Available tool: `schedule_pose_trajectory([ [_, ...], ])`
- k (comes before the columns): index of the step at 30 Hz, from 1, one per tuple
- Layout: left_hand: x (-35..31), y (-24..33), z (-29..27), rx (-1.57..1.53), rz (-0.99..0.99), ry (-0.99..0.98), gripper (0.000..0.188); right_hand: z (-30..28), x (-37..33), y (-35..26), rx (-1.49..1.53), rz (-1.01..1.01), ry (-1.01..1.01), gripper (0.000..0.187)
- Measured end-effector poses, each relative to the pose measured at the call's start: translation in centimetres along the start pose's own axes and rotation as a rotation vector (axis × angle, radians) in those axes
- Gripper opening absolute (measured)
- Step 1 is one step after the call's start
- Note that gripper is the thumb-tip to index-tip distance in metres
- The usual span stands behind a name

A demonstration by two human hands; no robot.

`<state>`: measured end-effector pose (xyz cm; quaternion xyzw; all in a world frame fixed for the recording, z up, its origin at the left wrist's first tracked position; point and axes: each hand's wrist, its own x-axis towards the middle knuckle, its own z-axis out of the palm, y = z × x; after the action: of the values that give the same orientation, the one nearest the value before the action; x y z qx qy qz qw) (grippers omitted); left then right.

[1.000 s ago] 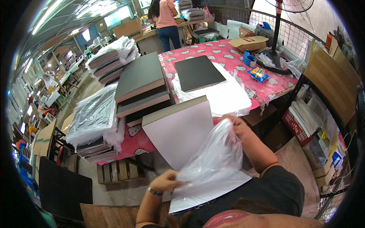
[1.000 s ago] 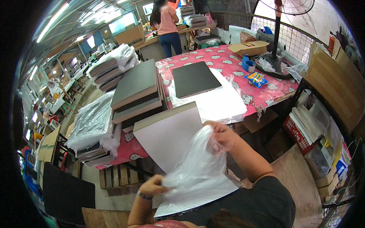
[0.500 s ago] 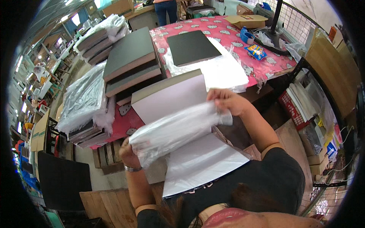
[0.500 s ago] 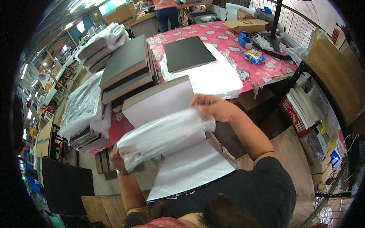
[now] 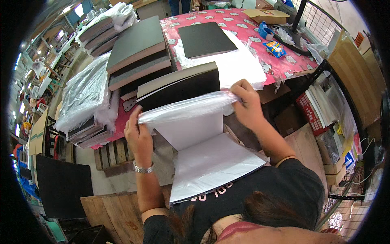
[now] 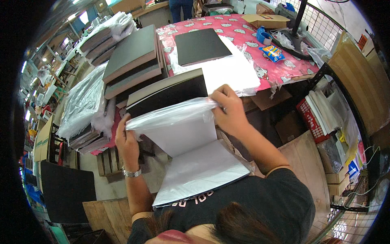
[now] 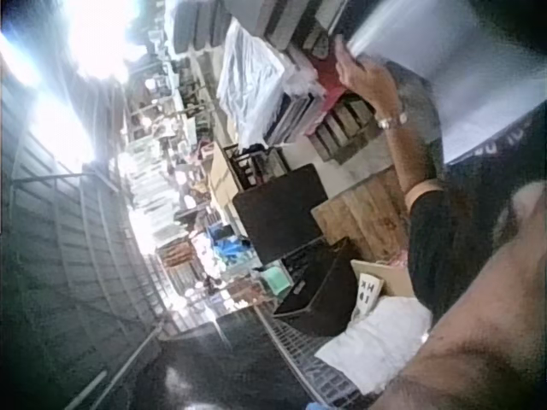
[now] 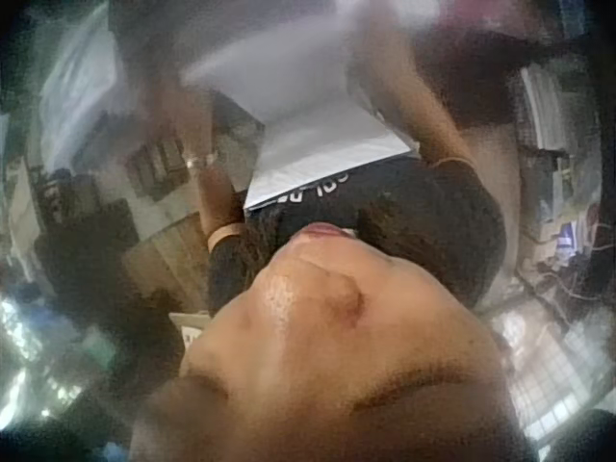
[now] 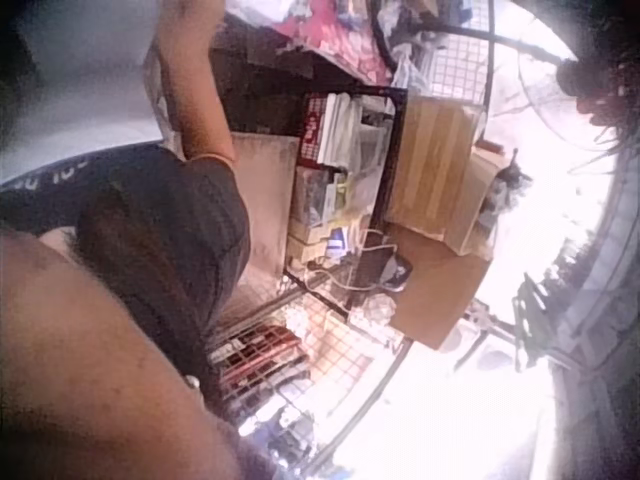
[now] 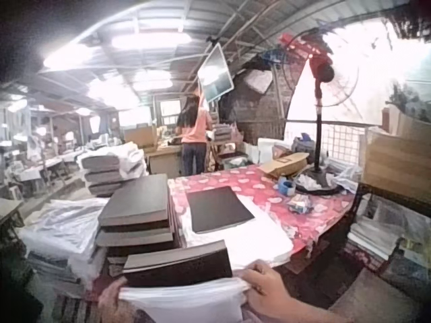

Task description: The person picks up a black board, inserts it into a clear plastic bag, and folds the excess plastic around the board.

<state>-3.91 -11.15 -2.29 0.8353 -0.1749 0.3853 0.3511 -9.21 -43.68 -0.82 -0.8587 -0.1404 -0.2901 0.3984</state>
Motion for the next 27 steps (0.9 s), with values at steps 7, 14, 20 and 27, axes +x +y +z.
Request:
schedule_pose_trajectory([
  [7,0.2,4.5,-9.6,-0.565,-0.880,-0.939,0.020,-6.8,-2.2,-2.4,0.729,0.494,-0.546,0.037],
  [14,-7.7,-0.6,-6.7,-0.800,-1.421,-1.282,0.013,-2.1,-12.1,6.0,1.085,0.990,-0.697,0.044],
  [20,-21.3,-16.4,5.7,-0.819,-1.445,-1.175,0.013,8.2,-16.6,19.5,1.289,1.263,-0.601,0.039],
  [27,-24.4,-17.2,5.4,-0.688,-0.858,-0.766,0.022,7.4,-11.7,19.2,0.087,0.710,-0.190,0.031],
])
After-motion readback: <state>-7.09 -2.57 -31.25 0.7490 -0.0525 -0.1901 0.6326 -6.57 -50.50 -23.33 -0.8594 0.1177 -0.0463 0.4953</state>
